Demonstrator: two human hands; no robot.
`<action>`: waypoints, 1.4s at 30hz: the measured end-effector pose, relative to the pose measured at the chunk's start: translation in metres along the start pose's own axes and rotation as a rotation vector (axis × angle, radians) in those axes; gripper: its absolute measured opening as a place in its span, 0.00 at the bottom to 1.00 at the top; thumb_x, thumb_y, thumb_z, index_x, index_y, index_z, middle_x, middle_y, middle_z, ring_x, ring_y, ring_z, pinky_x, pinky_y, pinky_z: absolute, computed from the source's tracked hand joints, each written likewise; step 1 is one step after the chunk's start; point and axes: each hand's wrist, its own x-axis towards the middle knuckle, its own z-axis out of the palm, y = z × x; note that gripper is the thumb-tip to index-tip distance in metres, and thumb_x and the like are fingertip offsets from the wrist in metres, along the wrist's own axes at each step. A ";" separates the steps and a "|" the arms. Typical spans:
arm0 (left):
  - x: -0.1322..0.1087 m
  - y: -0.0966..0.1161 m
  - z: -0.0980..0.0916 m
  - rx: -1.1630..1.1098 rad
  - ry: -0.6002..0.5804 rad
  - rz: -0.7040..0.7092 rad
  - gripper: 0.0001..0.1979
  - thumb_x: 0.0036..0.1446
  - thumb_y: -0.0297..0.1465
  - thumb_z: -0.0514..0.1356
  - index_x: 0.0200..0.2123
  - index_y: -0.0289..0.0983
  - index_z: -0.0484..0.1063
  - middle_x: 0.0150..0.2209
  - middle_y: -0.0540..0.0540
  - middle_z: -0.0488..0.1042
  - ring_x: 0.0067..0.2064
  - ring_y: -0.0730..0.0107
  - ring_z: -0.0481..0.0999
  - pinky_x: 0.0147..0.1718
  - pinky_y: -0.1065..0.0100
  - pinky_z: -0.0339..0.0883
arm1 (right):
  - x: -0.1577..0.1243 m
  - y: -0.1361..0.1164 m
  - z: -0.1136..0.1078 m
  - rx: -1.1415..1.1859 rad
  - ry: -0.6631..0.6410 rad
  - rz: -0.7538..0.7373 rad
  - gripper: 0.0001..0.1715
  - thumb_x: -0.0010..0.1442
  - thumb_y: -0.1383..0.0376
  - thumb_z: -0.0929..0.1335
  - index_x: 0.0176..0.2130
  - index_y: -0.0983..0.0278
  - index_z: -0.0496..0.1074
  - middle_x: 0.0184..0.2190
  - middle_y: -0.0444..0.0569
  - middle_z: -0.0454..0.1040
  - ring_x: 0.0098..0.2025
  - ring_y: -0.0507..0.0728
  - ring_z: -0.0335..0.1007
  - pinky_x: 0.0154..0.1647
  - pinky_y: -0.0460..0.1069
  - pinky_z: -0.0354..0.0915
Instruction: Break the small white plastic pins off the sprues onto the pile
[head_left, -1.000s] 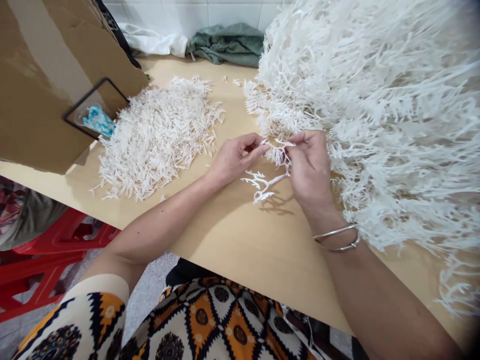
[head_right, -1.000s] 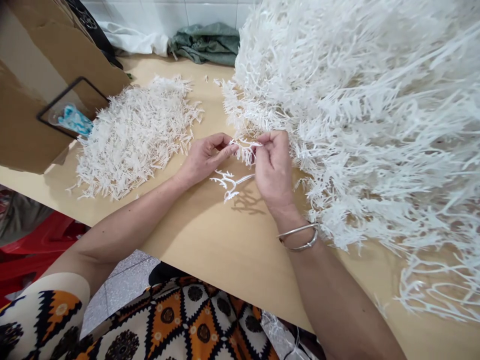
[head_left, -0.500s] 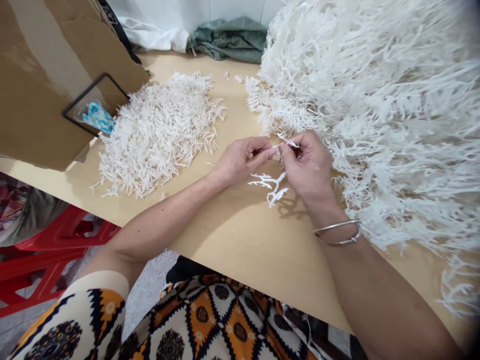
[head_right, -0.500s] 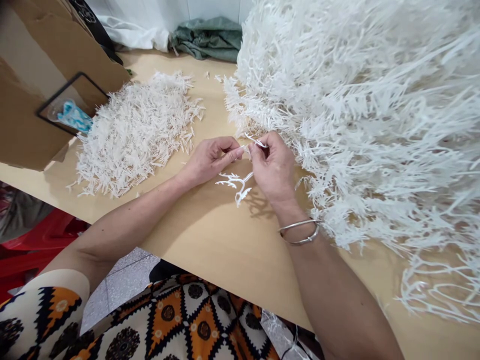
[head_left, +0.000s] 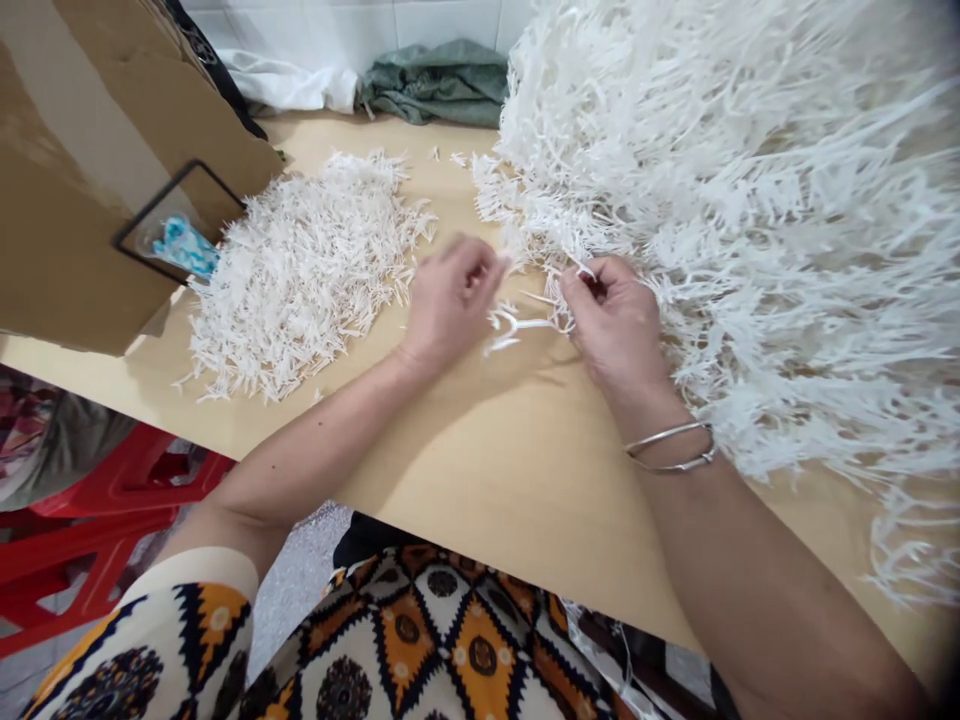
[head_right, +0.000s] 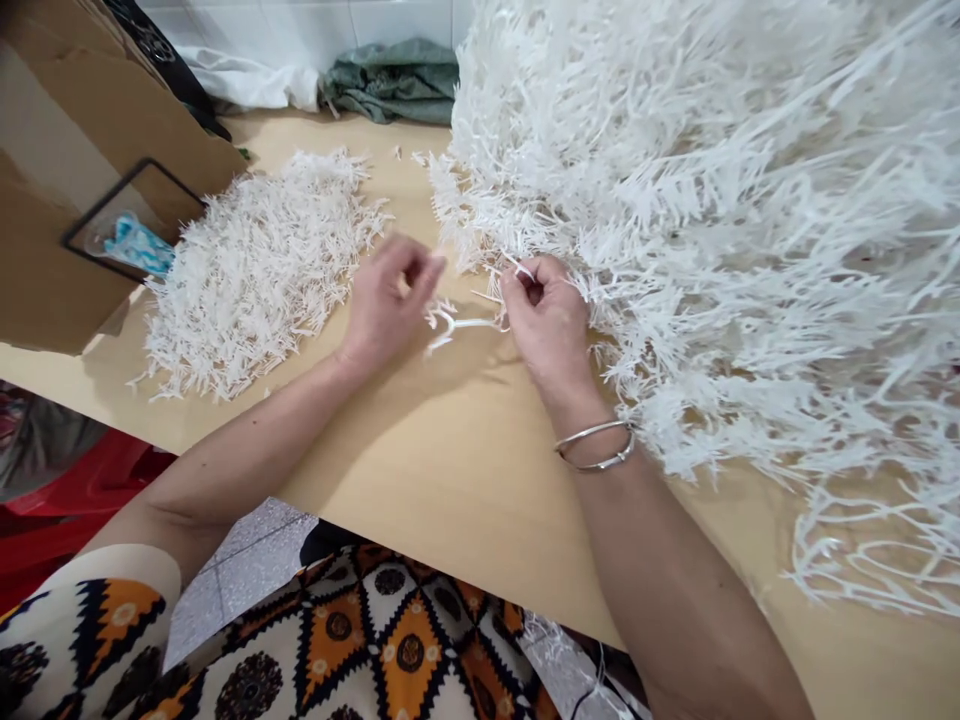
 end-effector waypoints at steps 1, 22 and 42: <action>0.004 -0.014 -0.002 0.048 0.117 -0.053 0.15 0.70 0.46 0.57 0.42 0.41 0.73 0.41 0.43 0.75 0.40 0.66 0.73 0.44 0.61 0.68 | -0.002 -0.003 0.003 0.017 -0.009 0.005 0.13 0.62 0.61 0.72 0.28 0.58 0.68 0.25 0.40 0.63 0.27 0.52 0.60 0.35 0.53 0.64; -0.008 0.003 0.002 -0.357 -0.314 -0.165 0.24 0.66 0.54 0.58 0.35 0.39 0.74 0.28 0.50 0.73 0.29 0.73 0.65 0.31 0.67 0.60 | -0.015 -0.014 0.021 0.329 -0.103 0.061 0.06 0.60 0.59 0.74 0.37 0.56 0.77 0.36 0.43 0.78 0.39 0.54 0.75 0.50 0.55 0.74; -0.007 0.001 0.004 -0.352 -0.433 -0.136 0.32 0.65 0.61 0.53 0.27 0.38 0.65 0.25 0.51 0.63 0.29 0.73 0.61 0.29 0.66 0.55 | -0.015 -0.011 0.019 0.256 -0.091 0.033 0.07 0.59 0.58 0.76 0.38 0.56 0.80 0.38 0.43 0.82 0.41 0.56 0.78 0.53 0.57 0.75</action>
